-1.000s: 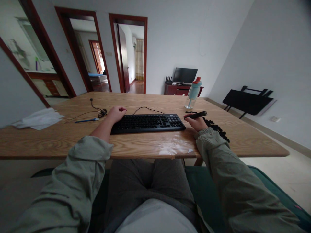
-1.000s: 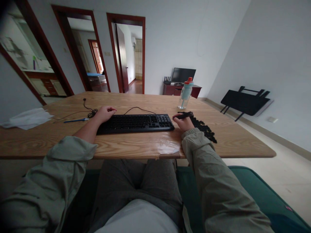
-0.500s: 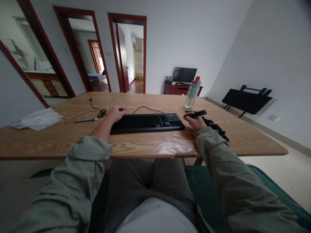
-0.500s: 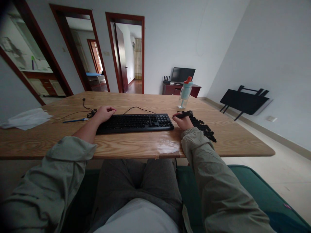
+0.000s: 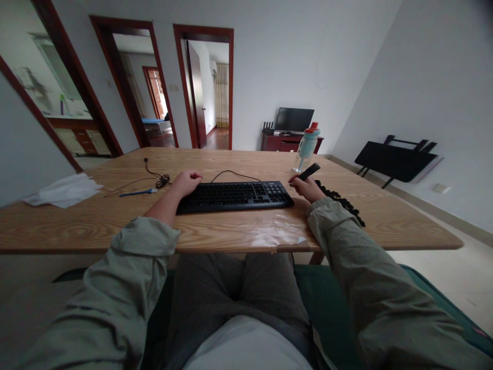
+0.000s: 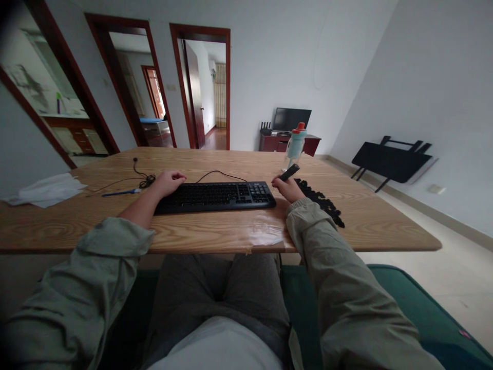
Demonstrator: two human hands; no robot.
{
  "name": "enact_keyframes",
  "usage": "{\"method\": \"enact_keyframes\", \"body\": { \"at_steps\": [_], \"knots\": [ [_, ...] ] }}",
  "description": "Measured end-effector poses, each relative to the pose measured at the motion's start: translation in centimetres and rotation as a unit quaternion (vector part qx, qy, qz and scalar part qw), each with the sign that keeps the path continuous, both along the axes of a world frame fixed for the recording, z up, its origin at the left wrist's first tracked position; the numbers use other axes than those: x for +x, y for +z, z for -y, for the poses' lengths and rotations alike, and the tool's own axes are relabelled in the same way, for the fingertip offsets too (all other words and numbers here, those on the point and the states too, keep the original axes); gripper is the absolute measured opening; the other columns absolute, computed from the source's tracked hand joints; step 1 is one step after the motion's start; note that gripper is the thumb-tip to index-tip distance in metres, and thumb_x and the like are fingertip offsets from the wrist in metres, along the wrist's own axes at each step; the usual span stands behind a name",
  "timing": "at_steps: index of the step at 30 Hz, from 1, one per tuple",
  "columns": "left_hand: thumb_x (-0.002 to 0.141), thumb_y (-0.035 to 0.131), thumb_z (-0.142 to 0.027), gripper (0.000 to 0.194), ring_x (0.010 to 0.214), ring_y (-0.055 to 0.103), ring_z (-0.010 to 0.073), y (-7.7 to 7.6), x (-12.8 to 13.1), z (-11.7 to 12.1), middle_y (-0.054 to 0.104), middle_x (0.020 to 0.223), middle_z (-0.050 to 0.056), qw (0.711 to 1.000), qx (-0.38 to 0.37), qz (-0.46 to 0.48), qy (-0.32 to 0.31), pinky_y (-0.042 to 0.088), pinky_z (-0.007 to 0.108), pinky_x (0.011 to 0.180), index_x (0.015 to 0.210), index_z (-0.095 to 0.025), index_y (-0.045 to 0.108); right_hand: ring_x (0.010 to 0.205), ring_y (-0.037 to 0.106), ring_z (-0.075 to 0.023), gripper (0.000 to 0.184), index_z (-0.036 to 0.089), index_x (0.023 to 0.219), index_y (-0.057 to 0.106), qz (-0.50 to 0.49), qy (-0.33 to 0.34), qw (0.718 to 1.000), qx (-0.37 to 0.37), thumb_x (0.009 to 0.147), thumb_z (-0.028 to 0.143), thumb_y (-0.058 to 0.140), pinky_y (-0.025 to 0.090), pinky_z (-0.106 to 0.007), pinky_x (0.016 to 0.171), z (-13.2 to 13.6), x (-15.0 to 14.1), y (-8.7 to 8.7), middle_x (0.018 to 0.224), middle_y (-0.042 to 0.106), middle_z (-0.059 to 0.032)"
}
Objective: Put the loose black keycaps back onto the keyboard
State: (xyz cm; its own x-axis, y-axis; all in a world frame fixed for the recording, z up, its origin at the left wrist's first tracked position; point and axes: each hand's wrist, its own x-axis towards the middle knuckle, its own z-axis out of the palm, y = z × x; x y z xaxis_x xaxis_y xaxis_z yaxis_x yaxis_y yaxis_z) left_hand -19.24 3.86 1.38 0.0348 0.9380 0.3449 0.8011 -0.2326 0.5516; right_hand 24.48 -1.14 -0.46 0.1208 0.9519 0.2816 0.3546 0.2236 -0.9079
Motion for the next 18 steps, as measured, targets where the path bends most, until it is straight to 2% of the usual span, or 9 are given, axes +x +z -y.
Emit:
{"method": "enact_keyframes", "body": {
  "at_steps": [2, 4, 7, 12, 18],
  "knots": [
    [0.079, 0.059, -0.031, 0.024, 0.082, 0.065, 0.022, 0.1, 0.1, 0.1, 0.074, 0.089, 0.008, 1.0, -0.002, 0.001, -0.003, 0.049, 0.03, 0.079, 0.089, -0.016, 0.074, 0.057, 0.042, -0.0126, 0.019, 0.017, 0.076, 0.059, 0.033, -0.003, 0.999, 0.012, 0.065, 0.032, 0.054, 0.035, -0.027, 0.053, -0.2, -0.2, 0.1, 0.06, 0.048, 0.0005],
    [0.079, 0.059, -0.031, 0.023, 0.083, 0.065, 0.0222, 0.1, 0.2, 0.2, 0.074, 0.089, 0.009, 1.0, -0.002, 0.001, -0.004, 0.049, 0.031, 0.081, 0.089, -0.016, 0.074, 0.068, 0.049, -0.0155, 0.016, 0.018, 0.074, 0.06, 0.082, 0.005, 0.996, 0.043, 0.067, 0.03, 0.054, 0.042, -0.03, 0.065, -0.4, -0.4, 0.3, 0.068, 0.055, -0.0024],
    [0.08, 0.058, -0.03, 0.023, 0.084, 0.066, 0.0225, 0.2, 0.2, 0.3, 0.074, 0.091, 0.009, 1.0, -0.002, 0.002, -0.004, 0.05, 0.031, 0.084, 0.089, -0.016, 0.074, 0.082, 0.054, -0.0185, 0.013, 0.019, 0.074, 0.06, 0.145, 0.028, 0.985, 0.092, 0.07, 0.029, 0.053, 0.044, -0.032, 0.08, -0.9, -0.3, 0.3, 0.078, 0.061, -0.0042],
    [0.08, 0.058, -0.031, 0.025, 0.085, 0.066, 0.0226, -0.1, 0.0, -0.1, 0.074, 0.092, 0.009, 1.0, -0.005, 0.0, -0.006, 0.05, 0.031, 0.083, 0.09, -0.016, 0.074, 0.082, 0.055, -0.0194, 0.014, 0.019, 0.072, 0.059, 0.143, 0.019, 0.986, 0.079, 0.07, 0.031, 0.052, 0.043, -0.033, 0.082, -1.2, -0.1, 0.0, 0.077, 0.061, -0.0038],
    [0.079, 0.06, -0.032, 0.024, 0.084, 0.066, 0.0231, -0.1, 0.0, -0.1, 0.074, 0.089, 0.008, 1.0, 0.002, 0.001, -0.007, 0.05, 0.032, 0.084, 0.089, -0.017, 0.075, 0.081, 0.054, -0.0191, 0.015, 0.019, 0.071, 0.06, 0.112, 0.003, 0.992, 0.055, 0.064, 0.03, 0.054, 0.044, -0.033, 0.081, 0.2, -0.4, -0.4, 0.076, 0.06, -0.0034]
  ]
}}
